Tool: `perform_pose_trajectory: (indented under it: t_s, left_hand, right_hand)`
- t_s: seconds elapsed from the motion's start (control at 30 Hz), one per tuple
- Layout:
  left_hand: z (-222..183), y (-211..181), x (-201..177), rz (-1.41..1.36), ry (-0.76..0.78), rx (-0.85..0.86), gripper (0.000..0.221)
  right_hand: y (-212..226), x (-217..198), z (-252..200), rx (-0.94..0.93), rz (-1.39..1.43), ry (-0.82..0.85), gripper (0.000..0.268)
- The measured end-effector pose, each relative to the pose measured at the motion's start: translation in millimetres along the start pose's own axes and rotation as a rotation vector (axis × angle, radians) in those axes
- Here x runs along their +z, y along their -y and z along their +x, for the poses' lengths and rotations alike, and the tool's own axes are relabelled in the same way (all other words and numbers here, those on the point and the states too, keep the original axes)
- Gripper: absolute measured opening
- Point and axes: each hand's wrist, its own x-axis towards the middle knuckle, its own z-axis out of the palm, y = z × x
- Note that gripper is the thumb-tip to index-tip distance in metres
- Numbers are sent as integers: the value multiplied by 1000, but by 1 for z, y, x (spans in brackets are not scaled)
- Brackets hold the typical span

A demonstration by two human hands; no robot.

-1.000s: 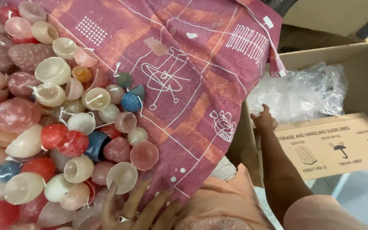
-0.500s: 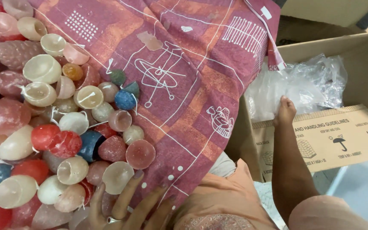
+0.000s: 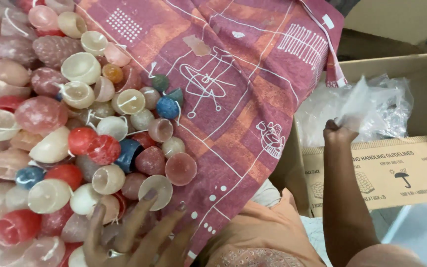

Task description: Sorting small multicolored wax candle cups and placing them into plastic bags on a patterned surface.

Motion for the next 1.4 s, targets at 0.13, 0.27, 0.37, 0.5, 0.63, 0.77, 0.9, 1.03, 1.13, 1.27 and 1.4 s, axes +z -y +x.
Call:
perform_pose_trajectory:
  t_s: [0.13,0.27,0.37,0.5,0.63,0.77,0.9,1.03,1.13,1.27,1.4]
  left_hand:
    - [7,20,-40,19,71,1,20]
    - [-2,24,-47,92,53,-106,21]
    - [7,21,-50,47,-5,-166,22]
    - [33,19,-72,10,-52,-104,29]
    - [45,22,-98,45,-69,-149,40]
    - [36,32,-105,-308,-125,-514,68]
    - [30,46,-114,-516,-145,-606,88]
    - [21,65,-118,-452,-271,-534,45]
    - [14,78,-111,-353,-342,-789,22]
    - [14,92,-114,-366,-520,-1037,22]
    - [12,105,-105,-299,-469,-1140,27]
  right_hand:
    - [21,60,-12,231,70,178,31]
    - [49,110,-32,276,142,565,21]
    - [64,125,-48,325,98,761,22]
    - [82,213,-121,482,193,1282,28]
    - [61,349,-251,597,-409,1601,29]
    - [8,442,-426,510,-1291,1883,31]
    - [-37,476,-529,387,-1571,2228,36]
    - [-98,477,-526,459,-1254,2492,38]
    - [-103,474,-534,721,-1296,2231,52]
    - [-87,468,-533,586,-882,1941,84]
    - [-73,458,-531,148,-570,2089,74]
